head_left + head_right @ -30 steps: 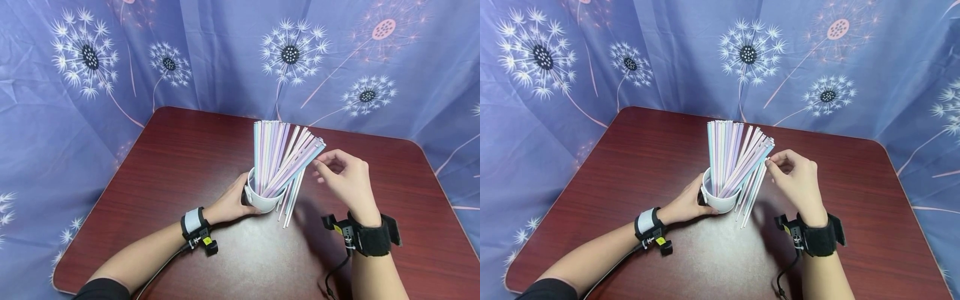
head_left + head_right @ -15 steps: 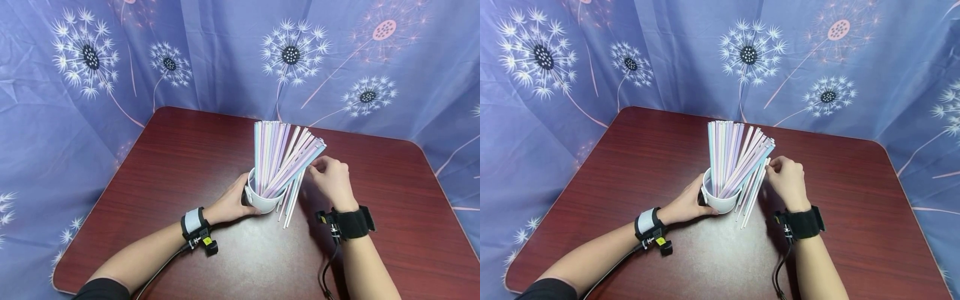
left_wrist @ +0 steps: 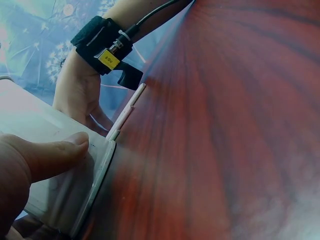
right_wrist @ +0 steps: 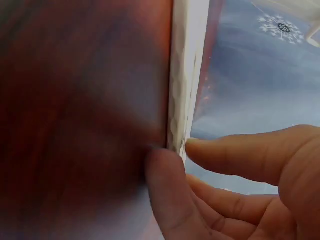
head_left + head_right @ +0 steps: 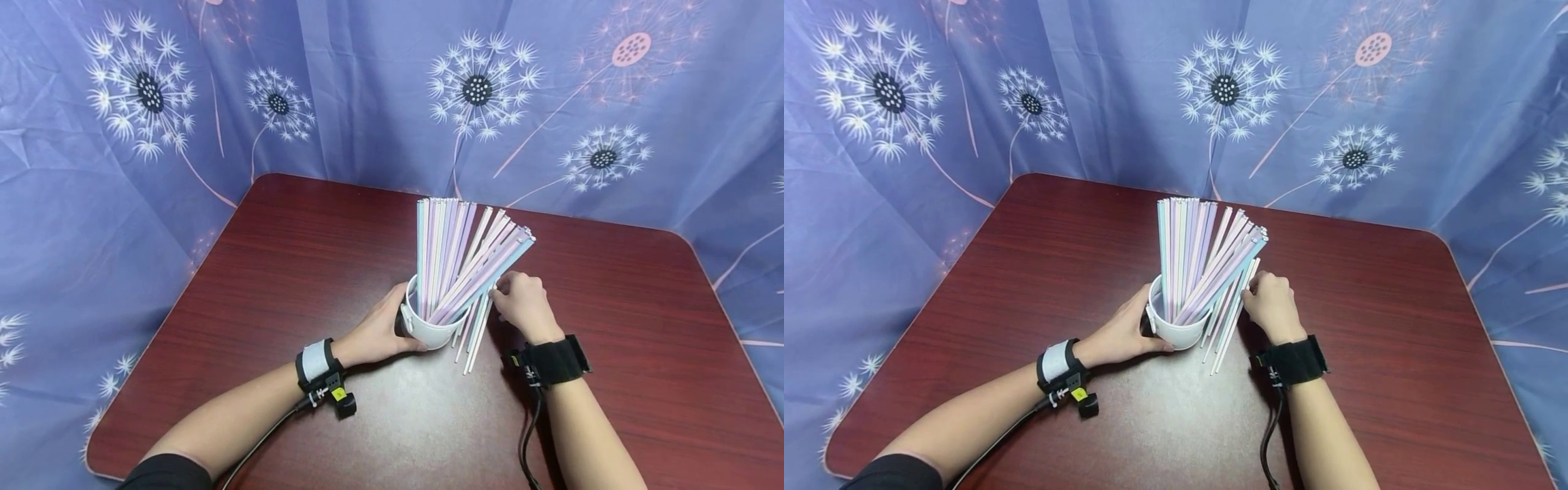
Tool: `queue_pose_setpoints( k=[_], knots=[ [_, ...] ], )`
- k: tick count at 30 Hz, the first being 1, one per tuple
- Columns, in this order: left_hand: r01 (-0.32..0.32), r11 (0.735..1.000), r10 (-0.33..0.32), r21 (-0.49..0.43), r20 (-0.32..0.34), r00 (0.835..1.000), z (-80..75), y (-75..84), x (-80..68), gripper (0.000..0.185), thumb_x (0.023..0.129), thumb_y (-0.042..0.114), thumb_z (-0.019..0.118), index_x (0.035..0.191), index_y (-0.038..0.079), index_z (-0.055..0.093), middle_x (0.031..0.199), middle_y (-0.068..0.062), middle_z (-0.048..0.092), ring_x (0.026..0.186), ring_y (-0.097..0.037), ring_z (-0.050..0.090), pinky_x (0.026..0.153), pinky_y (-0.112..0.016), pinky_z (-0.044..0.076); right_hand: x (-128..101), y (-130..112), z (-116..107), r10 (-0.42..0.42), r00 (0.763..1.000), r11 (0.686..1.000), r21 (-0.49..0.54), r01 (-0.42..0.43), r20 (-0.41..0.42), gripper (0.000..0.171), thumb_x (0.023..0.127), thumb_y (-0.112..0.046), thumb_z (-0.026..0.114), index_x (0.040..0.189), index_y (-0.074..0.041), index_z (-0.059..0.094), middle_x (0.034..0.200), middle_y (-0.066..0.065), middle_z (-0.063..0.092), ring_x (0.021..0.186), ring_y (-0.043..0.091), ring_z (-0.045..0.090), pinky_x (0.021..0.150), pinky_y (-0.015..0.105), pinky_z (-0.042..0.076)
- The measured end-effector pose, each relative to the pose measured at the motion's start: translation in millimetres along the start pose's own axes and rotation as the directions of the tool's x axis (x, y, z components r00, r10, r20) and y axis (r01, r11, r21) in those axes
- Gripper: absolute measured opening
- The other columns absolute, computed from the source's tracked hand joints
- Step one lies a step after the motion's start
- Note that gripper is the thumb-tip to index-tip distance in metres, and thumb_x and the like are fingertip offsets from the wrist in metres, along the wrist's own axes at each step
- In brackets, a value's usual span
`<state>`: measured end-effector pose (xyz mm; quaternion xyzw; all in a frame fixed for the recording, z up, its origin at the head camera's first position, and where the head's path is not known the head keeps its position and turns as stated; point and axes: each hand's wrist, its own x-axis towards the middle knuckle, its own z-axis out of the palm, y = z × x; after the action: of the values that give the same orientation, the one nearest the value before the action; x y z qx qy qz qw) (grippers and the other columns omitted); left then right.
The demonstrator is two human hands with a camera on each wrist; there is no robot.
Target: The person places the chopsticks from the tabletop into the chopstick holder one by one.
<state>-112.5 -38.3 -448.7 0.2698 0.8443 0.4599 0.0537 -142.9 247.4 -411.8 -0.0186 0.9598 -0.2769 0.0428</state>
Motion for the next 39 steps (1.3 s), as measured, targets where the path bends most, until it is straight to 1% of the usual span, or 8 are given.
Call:
queue_pose_setpoints(
  k=[4,7,19,24,27,33,35,39],
  knots=[
    [-0.005,1.0,0.005,0.001,0.0,1.0,0.0,0.4,0.2,0.109,0.066,0.033,0.09,0.153,0.025,0.023,0.145,0.003,0.041,0.133,-0.011,0.039,0.112,-0.035,0.032,0.1,-0.2,-1.0,0.004,1.0,0.999,-0.033,-0.003,0.016,0.032,0.092,-0.012,0.059,0.114,0.011,0.061,0.073,0.013,0.07,0.047,0.01,0.062,0.082,0.053,0.053],
    [0.0,1.0,0.0,0.0,0.001,1.0,-0.2,0.2,-0.2,0.11,0.067,0.034,0.09,0.153,0.026,0.023,0.145,0.003,0.041,0.133,-0.01,0.038,0.112,-0.035,0.032,-0.1,-0.4,-4.4,0.008,0.999,0.999,-0.048,-0.006,0.051,0.038,0.09,-0.012,0.062,0.12,0.013,0.057,0.074,0.012,0.07,0.048,0.011,0.062,0.088,0.056,0.05],
    [-0.001,1.0,0.001,0.007,-0.01,1.0,1.0,-0.9,-1.0,0.113,0.065,0.035,0.09,0.153,0.032,0.019,0.146,0.006,0.04,0.133,-0.01,0.038,0.112,-0.037,0.032,1.1,0.6,-20.8,0.18,0.962,0.982,-0.099,-0.163,0.205,0.052,0.092,-0.018,0.064,0.131,0.013,0.049,0.076,0.012,0.069,0.057,0.015,0.068,0.075,0.045,0.057],
    [-0.002,1.0,0.003,0.015,-0.011,1.0,1.5,-1.6,-0.8,0.113,0.065,0.036,0.09,0.153,0.032,0.019,0.146,0.006,0.04,0.133,-0.01,0.038,0.112,-0.037,0.032,0.1,1.2,-19.2,0.176,0.968,0.983,-0.081,-0.164,0.176,0.036,0.092,-0.017,0.061,0.117,0.01,0.06,0.071,0.01,0.068,0.055,0.016,0.068,0.072,0.044,0.057],
    [0.001,1.0,-0.001,0.018,-0.008,1.0,1.0,-1.1,-0.1,0.113,0.066,0.036,0.09,0.153,0.032,0.019,0.146,0.007,0.039,0.133,-0.009,0.038,0.112,-0.036,0.032,-0.2,1.4,-18.4,0.173,0.972,0.984,-0.071,-0.164,0.157,0.023,0.091,-0.015,0.061,0.1,0.006,0.065,0.066,0.009,0.067,0.055,0.016,0.068,0.067,0.041,0.057],
    [-0.006,1.0,0.006,0.016,-0.009,1.0,0.9,-0.6,0.1,0.112,0.066,0.036,0.09,0.153,0.03,0.02,0.145,0.006,0.04,0.133,-0.01,0.038,0.112,-0.037,0.032,0.2,1.3,-19.1,0.218,0.96,0.976,-0.061,-0.21,0.178,0.022,0.09,-0.019,0.065,0.078,-0.002,0.069,0.062,0.009,0.067,0.056,0.017,0.067,0.06,0.036,0.056],
    [-0.011,1.0,0.011,0.011,-0.007,1.0,0.7,-0.6,-0.4,0.112,0.067,0.035,0.09,0.154,0.029,0.02,0.146,0.005,0.04,0.133,-0.011,0.038,0.112,-0.036,0.032,0.4,2.6,-19.4,0.225,0.957,0.974,-0.05,-0.219,0.185,0.022,0.089,-0.021,0.067,0.078,-0.002,0.07,0.062,0.009,0.067,0.056,0.017,0.067,0.058,0.035,0.055],
    [-0.016,1.0,0.016,-0.005,0.002,1.0,0.5,-0.4,-1.2,0.111,0.068,0.036,0.089,0.154,0.026,0.02,0.146,0.003,0.04,0.133,-0.011,0.038,0.112,-0.036,0.032,-0.1,8.1,-20.6,0.208,0.961,0.977,-0.003,-0.211,0.18,0.025,0.086,-0.024,0.07,0.092,0.001,0.067,0.07,0.011,0.068,0.056,0.017,0.068,0.059,0.034,0.056]
  ],
)
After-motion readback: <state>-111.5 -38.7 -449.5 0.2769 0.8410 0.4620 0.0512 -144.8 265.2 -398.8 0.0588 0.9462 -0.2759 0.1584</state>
